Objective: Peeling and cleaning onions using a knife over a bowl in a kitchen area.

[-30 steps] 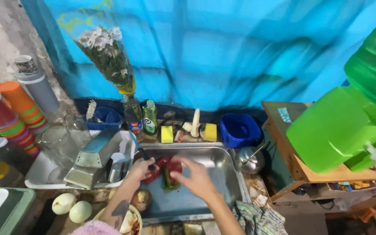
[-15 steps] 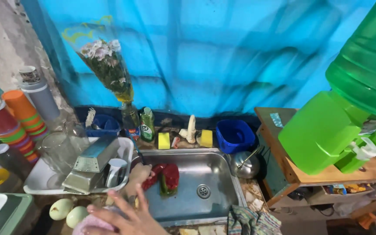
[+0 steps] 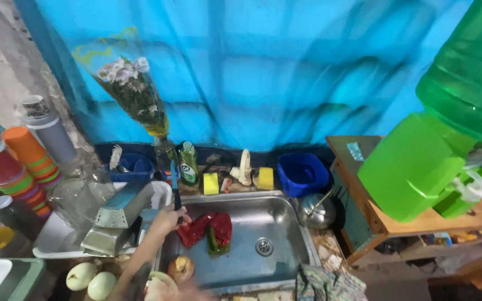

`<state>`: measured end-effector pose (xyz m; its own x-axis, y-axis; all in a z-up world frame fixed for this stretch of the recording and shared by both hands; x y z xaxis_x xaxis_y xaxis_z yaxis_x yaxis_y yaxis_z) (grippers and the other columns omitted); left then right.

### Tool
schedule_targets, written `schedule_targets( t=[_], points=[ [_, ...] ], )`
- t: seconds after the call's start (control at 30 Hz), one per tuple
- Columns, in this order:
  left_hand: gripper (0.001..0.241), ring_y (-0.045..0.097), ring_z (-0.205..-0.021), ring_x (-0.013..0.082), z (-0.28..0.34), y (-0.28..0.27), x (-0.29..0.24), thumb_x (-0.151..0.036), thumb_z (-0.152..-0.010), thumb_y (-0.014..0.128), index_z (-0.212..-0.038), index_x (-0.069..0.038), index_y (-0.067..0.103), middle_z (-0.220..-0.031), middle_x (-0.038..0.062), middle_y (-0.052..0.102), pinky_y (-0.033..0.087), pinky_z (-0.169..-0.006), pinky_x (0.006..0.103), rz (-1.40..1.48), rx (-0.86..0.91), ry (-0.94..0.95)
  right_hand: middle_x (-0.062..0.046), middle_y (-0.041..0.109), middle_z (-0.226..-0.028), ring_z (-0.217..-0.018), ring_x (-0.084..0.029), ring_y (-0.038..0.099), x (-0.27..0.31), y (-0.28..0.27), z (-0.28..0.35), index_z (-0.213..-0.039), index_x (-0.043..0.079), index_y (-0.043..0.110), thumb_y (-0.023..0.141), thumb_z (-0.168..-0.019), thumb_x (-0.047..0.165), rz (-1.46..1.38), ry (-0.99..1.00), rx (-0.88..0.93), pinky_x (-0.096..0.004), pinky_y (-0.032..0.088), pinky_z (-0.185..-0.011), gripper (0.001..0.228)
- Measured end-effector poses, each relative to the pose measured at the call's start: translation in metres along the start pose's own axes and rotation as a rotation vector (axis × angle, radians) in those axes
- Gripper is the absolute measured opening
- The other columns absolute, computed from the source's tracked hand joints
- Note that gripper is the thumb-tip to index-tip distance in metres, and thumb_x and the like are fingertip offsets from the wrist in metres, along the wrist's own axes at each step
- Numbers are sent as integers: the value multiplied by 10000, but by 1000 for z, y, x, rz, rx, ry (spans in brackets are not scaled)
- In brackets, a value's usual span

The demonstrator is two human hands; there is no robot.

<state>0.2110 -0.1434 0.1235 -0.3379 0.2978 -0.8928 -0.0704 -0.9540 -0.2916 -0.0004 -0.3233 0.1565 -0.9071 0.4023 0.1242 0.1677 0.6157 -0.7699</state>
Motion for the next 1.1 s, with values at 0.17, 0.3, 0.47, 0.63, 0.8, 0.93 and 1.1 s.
schedule_targets(
  t=[0.17, 0.3, 0.47, 0.63, 0.8, 0.93, 1.1],
  points=[
    [280, 686, -747, 138, 31, 15, 33, -329, -1003, 580, -990, -77, 703, -864, 71, 797, 485, -652, 292, 169, 58, 67, 68, 629, -1371, -1270, -99, 582, -30, -356, 61, -1349, 350, 632, 597, -814, 623, 266, 665, 627, -317, 493, -1068, 601],
    [290, 693, -775, 137, 60, 17, 39, -329, -1008, 574, -1036, -65, 688, -868, 73, 787, 485, -671, 286, 257, 55, 118, 162, 592, -1421, -1338, -27, 593, -67, -379, 101, -1427, 403, 568, 572, -738, 806, 467, 1072, 1032, -227, 522, -1108, 798],
    [258, 675, -788, 135, 77, 25, 41, -317, -1012, 581, -1046, -78, 670, -859, 68, 775, 492, -687, 279, 319, 25, 147, 152, 593, -1410, -1316, -33, 595, -77, -402, 111, -1414, 388, 575, 580, -744, 778, 446, 1053, 953, -229, 522, -1084, 776],
    [233, 672, -781, 123, 98, 30, 30, -286, -1003, 583, -1018, -75, 681, -853, 58, 781, 482, -673, 267, 316, -36, 142, 143, 594, -1398, -1295, -40, 597, -82, -428, 122, -1401, 374, 582, 588, -749, 751, 417, 1028, 883, -232, 522, -1061, 753],
    [226, 674, -771, 126, 86, 28, 37, -280, -1007, 589, -1001, -75, 682, -848, 59, 783, 481, -665, 273, 341, -47, 157, 134, 595, -1386, -1273, -46, 599, -85, -445, 136, -1389, 359, 590, 596, -755, 723, 377, 1040, 753, -234, 522, -1037, 731],
    [242, 678, -792, 115, 95, 29, 34, -290, -1023, 582, -988, -78, 693, -860, 45, 776, 496, -682, 267, 372, -39, 190, 127, 597, -1376, -1256, -52, 600, -82, -464, 185, -1379, 347, 596, 602, -760, 701, 315, 1083, 734, -236, 522, -1019, 713],
    [212, 673, -801, 119, 94, 31, 41, -284, -1025, 584, -1018, -94, 681, -878, 53, 773, 467, -683, 263, 370, -56, 170, 118, 598, -1365, -1234, -58, 602, -127, -429, 346, -1366, 333, 603, 611, -766, 674, 263, 1105, 717, -239, 523, -995, 690]
  ],
)
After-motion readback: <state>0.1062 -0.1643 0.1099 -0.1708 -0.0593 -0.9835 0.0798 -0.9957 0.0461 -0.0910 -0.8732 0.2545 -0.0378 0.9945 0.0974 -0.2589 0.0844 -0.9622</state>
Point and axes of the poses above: each hand's wrist, its own z-axis away from the middle knuckle, its own y-axis out of the palm, x = y × z, the point moved 1 cm from there along -z, towards the middle knuckle
